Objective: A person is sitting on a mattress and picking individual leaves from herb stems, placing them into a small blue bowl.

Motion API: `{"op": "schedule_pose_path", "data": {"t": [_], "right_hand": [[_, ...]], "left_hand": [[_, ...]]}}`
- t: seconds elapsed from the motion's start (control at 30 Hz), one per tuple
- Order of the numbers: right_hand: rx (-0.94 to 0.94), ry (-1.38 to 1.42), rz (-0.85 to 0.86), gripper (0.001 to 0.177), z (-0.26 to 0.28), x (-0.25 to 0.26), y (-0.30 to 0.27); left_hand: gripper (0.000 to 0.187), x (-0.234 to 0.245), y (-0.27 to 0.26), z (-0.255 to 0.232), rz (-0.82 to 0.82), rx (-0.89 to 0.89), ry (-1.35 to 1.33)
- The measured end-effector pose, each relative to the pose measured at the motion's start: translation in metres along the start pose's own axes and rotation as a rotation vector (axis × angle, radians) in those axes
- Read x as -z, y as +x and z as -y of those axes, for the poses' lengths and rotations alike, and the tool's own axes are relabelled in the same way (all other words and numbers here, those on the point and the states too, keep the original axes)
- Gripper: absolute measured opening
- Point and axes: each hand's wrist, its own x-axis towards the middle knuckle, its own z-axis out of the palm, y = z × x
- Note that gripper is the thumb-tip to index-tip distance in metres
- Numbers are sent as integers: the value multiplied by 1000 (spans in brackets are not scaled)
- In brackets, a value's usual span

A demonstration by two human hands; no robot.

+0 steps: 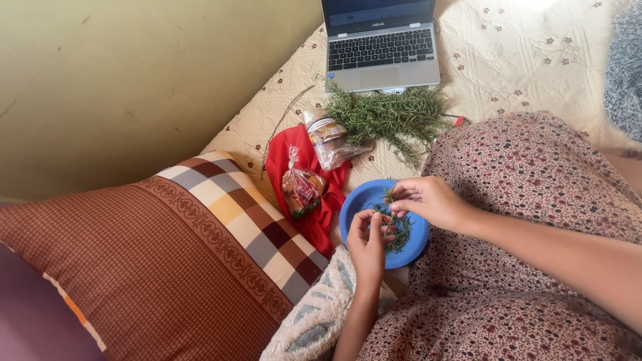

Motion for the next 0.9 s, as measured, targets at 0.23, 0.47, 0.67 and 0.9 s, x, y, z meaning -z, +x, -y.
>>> {"op": "schedule_pose_path", "data": {"t": [0.23,0.47,0.67,0.9], "right_hand": [[-3,41,82,24,-16,-9,0],[11,21,-38,22,-8,-5,0],[19,-108,-83,17,5,-3,-3],[-30,-177,-33,13,1,-3,3]], "left_hand": [[18,-1,1,6,57,121,-129],[31,-4,-8,-15,92,74,186],[7,0,-9,-21,36,-42,564],[13,-2,-8,-17,22,-118,414]]}}
